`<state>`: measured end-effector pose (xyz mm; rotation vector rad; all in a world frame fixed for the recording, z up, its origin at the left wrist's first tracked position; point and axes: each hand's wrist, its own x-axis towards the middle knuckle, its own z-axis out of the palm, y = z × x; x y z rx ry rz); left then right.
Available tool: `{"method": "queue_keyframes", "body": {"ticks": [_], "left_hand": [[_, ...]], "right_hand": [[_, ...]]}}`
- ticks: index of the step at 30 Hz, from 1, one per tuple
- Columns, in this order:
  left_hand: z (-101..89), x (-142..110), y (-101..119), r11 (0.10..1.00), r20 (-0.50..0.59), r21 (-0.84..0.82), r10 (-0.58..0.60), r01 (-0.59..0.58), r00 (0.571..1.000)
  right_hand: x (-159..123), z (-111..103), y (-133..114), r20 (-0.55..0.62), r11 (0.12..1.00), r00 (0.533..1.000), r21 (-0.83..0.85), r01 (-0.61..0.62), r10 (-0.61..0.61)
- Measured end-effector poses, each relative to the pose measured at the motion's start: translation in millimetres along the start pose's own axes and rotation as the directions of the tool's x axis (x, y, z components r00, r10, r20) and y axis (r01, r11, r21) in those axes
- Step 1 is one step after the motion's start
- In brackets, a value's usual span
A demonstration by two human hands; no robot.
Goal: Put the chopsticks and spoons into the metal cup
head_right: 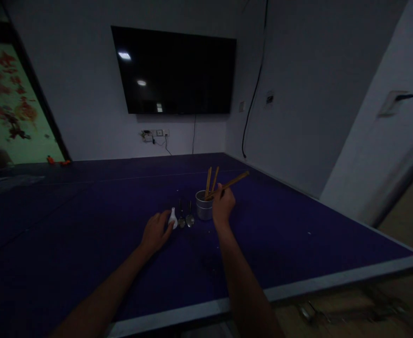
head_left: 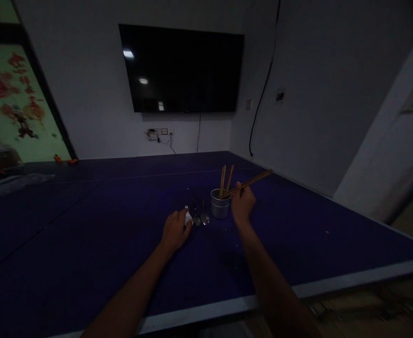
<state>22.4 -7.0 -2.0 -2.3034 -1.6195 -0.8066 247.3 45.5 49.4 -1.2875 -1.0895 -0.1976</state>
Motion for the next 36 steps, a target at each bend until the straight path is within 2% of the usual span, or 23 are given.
{"method": "queue_keyframes", "body": {"ticks": [6,10,19,27,29,32,36], "left_hand": [[2.2,1,-1,1.0,0.024,0.01,-0.015,0.015,1.0],[1.4,2,0,1.0,0.037,0.003,-0.03,0.03,0.999],[-0.9,2,2,0.999,0.061,0.019,-0.039,0.038,0.997],[2.1,3,0,0.998,0.098,0.046,-0.041,0.037,0.994],[3.0,3,0,0.998,0.095,0.045,-0.039,0.035,0.995],[3.4,3,0,0.998,0.089,0.049,-0.034,0.03,0.995],[2.9,3,1,0.998,0.087,0.057,-0.036,0.031,0.996]], "right_hand": [[-1,15,13,0.143,0.988,0.987,-0.123,0.095,-0.077],[-4,21,24,0.204,0.973,0.976,-0.196,0.123,-0.082],[-6,24,37,0.173,0.994,0.985,-0.105,0.029,-0.011],[-9,26,41,0.317,0.993,0.946,-0.107,-0.038,0.071],[-9,26,39,0.287,0.996,0.954,-0.067,-0.066,0.083],[-10,25,35,0.168,0.991,0.977,0.022,-0.134,0.129],[-12,25,34,0.078,0.979,0.979,0.069,-0.193,0.188]]}}
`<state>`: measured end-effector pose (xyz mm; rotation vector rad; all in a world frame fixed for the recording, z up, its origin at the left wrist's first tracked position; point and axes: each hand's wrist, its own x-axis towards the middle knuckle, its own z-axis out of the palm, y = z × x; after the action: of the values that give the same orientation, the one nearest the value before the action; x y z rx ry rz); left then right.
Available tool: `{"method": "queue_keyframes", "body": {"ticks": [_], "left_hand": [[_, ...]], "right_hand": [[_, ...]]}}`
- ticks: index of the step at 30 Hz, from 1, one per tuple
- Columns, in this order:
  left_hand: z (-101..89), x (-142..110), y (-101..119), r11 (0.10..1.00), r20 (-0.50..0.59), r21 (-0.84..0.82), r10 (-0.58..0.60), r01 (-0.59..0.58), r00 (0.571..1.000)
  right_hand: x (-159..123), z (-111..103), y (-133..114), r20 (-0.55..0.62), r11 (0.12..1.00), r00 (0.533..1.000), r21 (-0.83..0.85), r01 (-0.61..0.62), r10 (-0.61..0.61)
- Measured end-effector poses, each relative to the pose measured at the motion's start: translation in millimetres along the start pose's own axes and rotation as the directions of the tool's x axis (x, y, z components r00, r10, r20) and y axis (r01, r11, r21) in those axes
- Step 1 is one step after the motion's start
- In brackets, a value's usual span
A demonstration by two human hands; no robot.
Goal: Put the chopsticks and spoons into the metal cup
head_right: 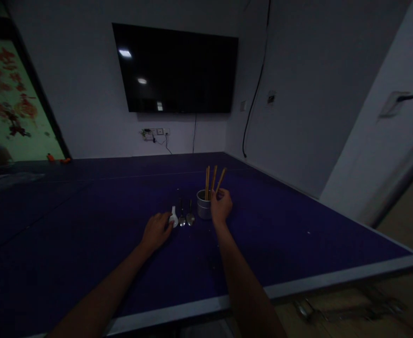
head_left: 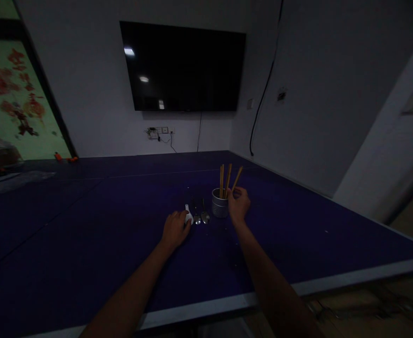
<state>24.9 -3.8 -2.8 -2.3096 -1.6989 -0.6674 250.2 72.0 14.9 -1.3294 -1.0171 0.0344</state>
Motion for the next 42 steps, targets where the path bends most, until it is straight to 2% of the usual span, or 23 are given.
{"method": "queue_keyframes", "body": {"ticks": [6,13,18,23,34,39,42], "left_hand": [[-0.3,0,0,1.0,0.018,-0.002,-0.001,0.002,1.0],[0.7,1,-2,1.0,0.035,-0.016,-0.012,0.012,0.999],[6.0,1,-6,0.999,0.007,-0.046,0.014,-0.013,1.0],[10.7,1,-9,0.994,0.011,-0.079,0.075,-0.074,0.997],[13.1,-2,-10,0.997,0.199,-0.033,0.079,-0.074,0.977],[7.9,0,-8,0.999,0.145,-0.025,0.046,-0.043,0.988],[6.1,1,-8,1.0,0.104,-0.009,0.019,-0.018,0.994]], "right_hand": [[-1,1,6,0.063,0.996,0.997,-0.071,0.058,-0.054],[-2,1,5,0.181,0.986,0.983,-0.158,0.06,-0.031],[-1,6,12,0.213,0.992,0.977,-0.119,0.04,-0.013],[3,10,22,0.262,1.0,0.965,-0.006,0.023,-0.021],[6,13,27,0.281,0.985,0.96,0.166,-0.056,0.007],[5,12,24,0.286,0.983,0.958,0.176,-0.055,0.002],[5,9,20,0.224,0.992,0.975,0.121,-0.043,0.015]]}}
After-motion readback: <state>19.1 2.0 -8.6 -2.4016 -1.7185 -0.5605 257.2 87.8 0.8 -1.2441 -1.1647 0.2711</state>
